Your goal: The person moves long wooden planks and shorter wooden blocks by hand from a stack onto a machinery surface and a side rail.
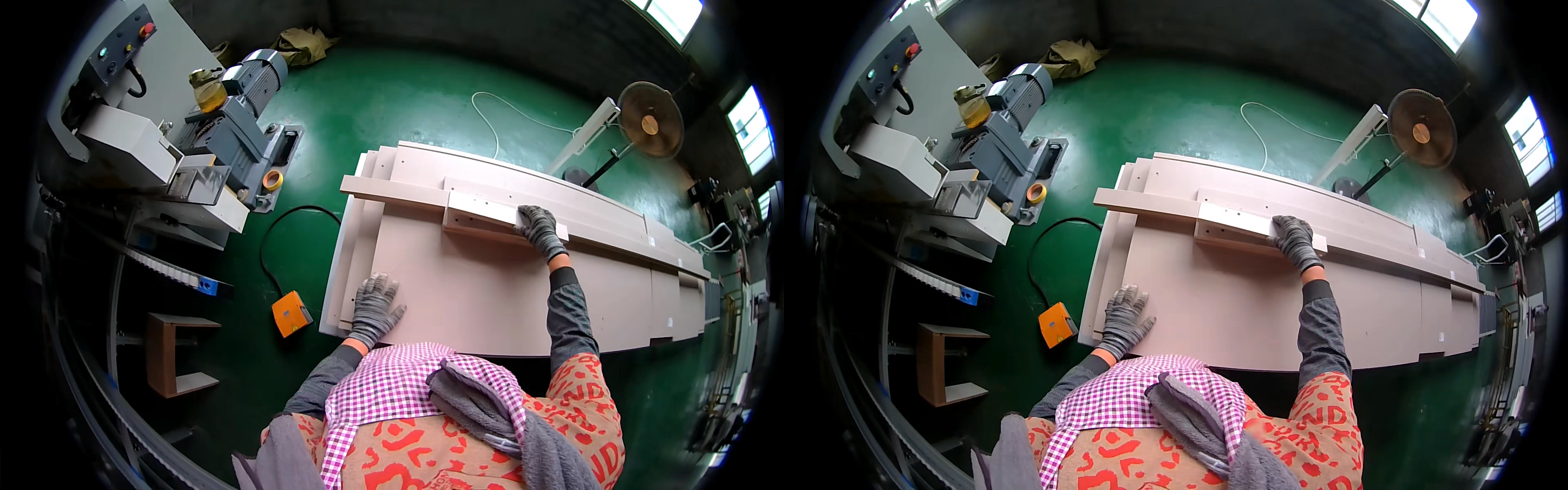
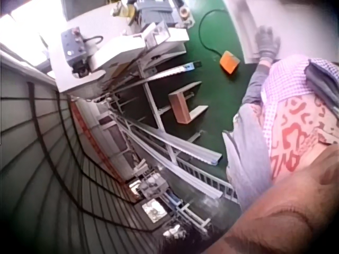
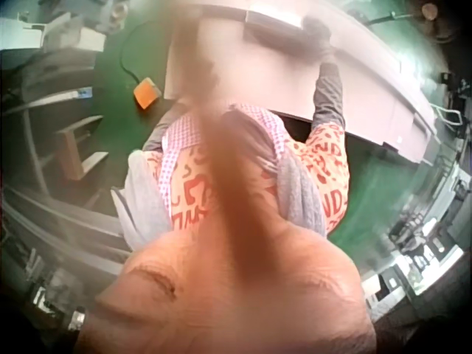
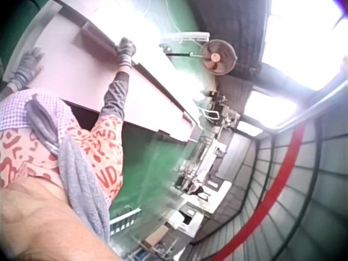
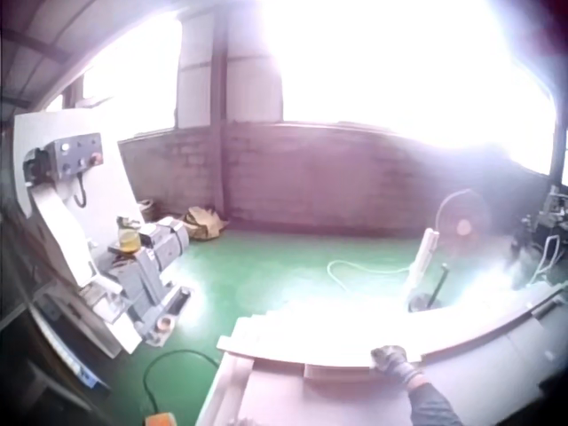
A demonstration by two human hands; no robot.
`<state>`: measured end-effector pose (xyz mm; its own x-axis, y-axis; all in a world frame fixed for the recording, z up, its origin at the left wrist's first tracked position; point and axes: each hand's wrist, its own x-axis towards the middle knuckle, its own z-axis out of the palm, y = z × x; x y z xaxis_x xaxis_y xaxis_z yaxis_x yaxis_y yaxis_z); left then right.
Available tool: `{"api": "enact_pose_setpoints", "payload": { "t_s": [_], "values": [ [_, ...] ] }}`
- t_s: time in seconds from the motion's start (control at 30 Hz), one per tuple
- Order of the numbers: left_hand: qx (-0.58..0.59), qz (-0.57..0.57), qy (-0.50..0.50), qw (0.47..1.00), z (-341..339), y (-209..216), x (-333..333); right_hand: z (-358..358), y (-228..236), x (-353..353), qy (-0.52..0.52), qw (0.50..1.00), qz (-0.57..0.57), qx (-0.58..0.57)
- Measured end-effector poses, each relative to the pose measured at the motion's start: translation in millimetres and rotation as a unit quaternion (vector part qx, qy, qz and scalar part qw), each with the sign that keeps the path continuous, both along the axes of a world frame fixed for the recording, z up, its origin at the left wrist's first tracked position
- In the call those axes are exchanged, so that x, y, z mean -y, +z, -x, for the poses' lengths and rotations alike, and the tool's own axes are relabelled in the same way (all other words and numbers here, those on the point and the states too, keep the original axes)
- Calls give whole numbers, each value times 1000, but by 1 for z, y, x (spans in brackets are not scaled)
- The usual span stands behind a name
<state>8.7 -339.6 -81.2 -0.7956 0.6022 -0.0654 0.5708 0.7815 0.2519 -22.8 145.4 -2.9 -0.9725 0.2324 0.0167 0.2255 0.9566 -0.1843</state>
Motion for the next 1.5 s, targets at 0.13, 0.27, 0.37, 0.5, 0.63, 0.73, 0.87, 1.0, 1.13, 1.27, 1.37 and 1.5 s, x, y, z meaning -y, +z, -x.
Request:
{"api": "enact_pose_setpoints", "payload": {
  "t_s": [0.13,0.27,0.37,0.5,0.63,0.73,0.87,1.0,1.13,1.27,1.37,1.5],
  "values": [
    [-12,-6,-3,1000,2,-3,0,-3,-8,2,6,1000,5,20],
    [-20,-6,3,1000,1,-3,4,0,6,16,29,999,8,38],
    [-29,-13,-2,999,2,-3,2,-2,-2,7,27,1000,3,15],
    [-24,-23,-1,999,-1,-5,0,-20,-20,-9,28,1000,12,-8],
    [-22,-26,1,999,1,-4,1,-31,-13,-11,31,999,8,-9],
    [-17,-24,2,1000,0,-2,3,-27,-8,-6,26,999,8,-21],
    [-18,-27,-10,999,1,-3,-1,-19,9,4,-3,997,32,75],
    [-6,-29,-7,1000,2,4,1,-10,31,36,21,990,-56,128],
    [-2,-24,-11,1000,2,2,1,8,42,60,78,988,-55,121],
    [3,-45,-4,999,1,4,5,36,42,95,137,987,-7,78],
    [6,-64,-11,998,3,-1,3,50,35,112,158,986,42,44],
    [2,-70,-21,997,3,-4,4,71,26,129,169,982,61,63]
  ]
}}
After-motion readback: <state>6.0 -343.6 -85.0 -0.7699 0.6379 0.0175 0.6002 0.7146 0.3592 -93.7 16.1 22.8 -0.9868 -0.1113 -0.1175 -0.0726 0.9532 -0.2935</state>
